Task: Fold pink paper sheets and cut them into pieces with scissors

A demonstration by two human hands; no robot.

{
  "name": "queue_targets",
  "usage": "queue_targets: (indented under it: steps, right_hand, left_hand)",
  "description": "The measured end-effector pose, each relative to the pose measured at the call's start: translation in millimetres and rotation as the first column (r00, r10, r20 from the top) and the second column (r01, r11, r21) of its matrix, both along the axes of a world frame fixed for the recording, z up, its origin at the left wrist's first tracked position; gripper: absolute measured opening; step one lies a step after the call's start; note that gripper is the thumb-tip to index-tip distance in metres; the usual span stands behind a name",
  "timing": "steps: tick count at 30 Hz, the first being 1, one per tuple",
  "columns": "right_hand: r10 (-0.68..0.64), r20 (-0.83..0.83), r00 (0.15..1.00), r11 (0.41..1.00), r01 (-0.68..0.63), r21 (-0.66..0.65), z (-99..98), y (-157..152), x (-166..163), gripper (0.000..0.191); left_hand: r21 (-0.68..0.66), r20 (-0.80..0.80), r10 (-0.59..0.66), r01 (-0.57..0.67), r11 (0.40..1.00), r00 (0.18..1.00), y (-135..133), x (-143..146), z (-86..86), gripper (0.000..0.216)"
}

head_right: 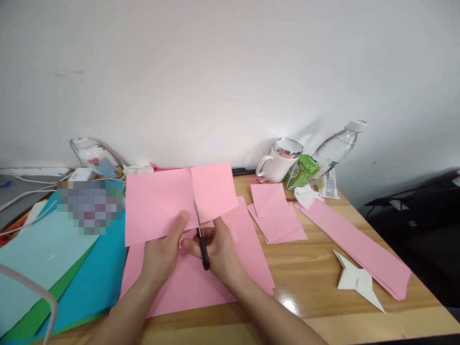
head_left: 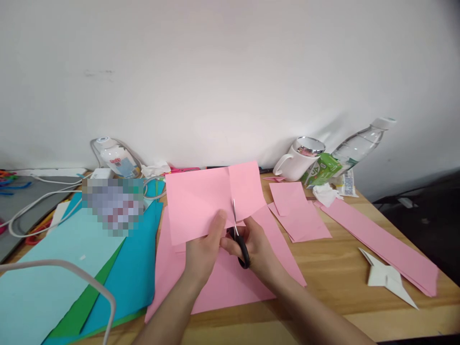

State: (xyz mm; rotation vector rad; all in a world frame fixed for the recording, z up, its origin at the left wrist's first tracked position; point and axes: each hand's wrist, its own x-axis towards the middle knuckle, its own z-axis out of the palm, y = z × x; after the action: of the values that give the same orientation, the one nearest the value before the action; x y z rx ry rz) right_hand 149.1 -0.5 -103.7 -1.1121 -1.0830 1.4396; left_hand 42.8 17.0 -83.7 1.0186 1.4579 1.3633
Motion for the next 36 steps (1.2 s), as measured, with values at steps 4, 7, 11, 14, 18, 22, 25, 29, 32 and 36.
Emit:
queue_targets:
  steps: [4, 7, 11, 14, 18, 22, 25, 29, 32, 36]
  right_hand:
    - [-0.012, 0.005, 1.0, 1.0, 0.012, -0.015, -0.8, 0.0, -0.1, 0.042]
    - [-0.009, 0.013, 1.0, 1.0, 0.009, -0.012, 0.8, 0.3, -0.2, 0.044]
    - [-0.001, 0.021, 1.0, 1.0, 0.001, -0.009, 3.8, 0.1, -0.4, 0.044]
    - [-0.007, 0.035, 0.999, 1.0, 0.008, -0.018, 3.9, -0.3, -0.5, 0.044]
    - [-0.013, 0.057, 0.998, 1.0, 0.014, -0.02, 3.2, 0.3, -0.9, 0.044]
    - [-0.016, 0.077, 0.997, 1.0, 0.018, -0.02, 4.7, 0.7, -0.9, 0.041]
    - [-0.018, 0.077, 0.997, 1.0, 0.02, -0.017, 5.9, 0.7, -0.6, 0.042]
    - [-0.024, 0.093, 0.995, 0.999, 0.026, -0.019, 6.7, 1.0, -0.7, 0.043]
    - [-0.025, 0.113, 0.993, 0.999, 0.028, -0.019, 6.1, 1.2, -1.1, 0.042]
    - [-0.026, 0.115, 0.993, 0.999, 0.028, -0.021, 5.0, 1.2, -1.4, 0.043]
  left_hand:
    - [0.016, 0.021, -0.016, 0.016, 1.0, 1.0, -0.4, -0.2, -0.9, 0.042]
    - [0.017, 0.037, -0.023, 0.022, 1.0, 0.999, -0.8, 0.3, -1.1, 0.038]
    - [0.007, 0.065, -0.023, 0.023, 1.0, 0.998, -0.9, 2.7, 2.9, 0.027]
    - [0.005, 0.082, -0.02, 0.02, 1.0, 0.996, -0.9, 4.2, 7.3, 0.019]
    - [-0.02, 0.089, -0.038, 0.04, 0.999, 0.995, -1.7, 4.2, 11.1, 0.017]
    - [-0.047, 0.078, -0.056, 0.06, 0.997, 0.995, -2.5, 3.9, 12.1, 0.017]
    - [-0.038, 0.075, -0.062, 0.065, 0.997, 0.995, -2.3, 4.1, 11.7, 0.017]
    - [-0.018, 0.082, -0.043, 0.045, 0.999, 0.996, -1.8, 4.3, 11.3, 0.017]
    - [-0.026, 0.087, -0.045, 0.048, 0.999, 0.995, -1.9, 4.5, 11.8, 0.018]
    - [-0.027, 0.085, -0.045, 0.047, 0.999, 0.995, -2.3, 4.4, 12.0, 0.018]
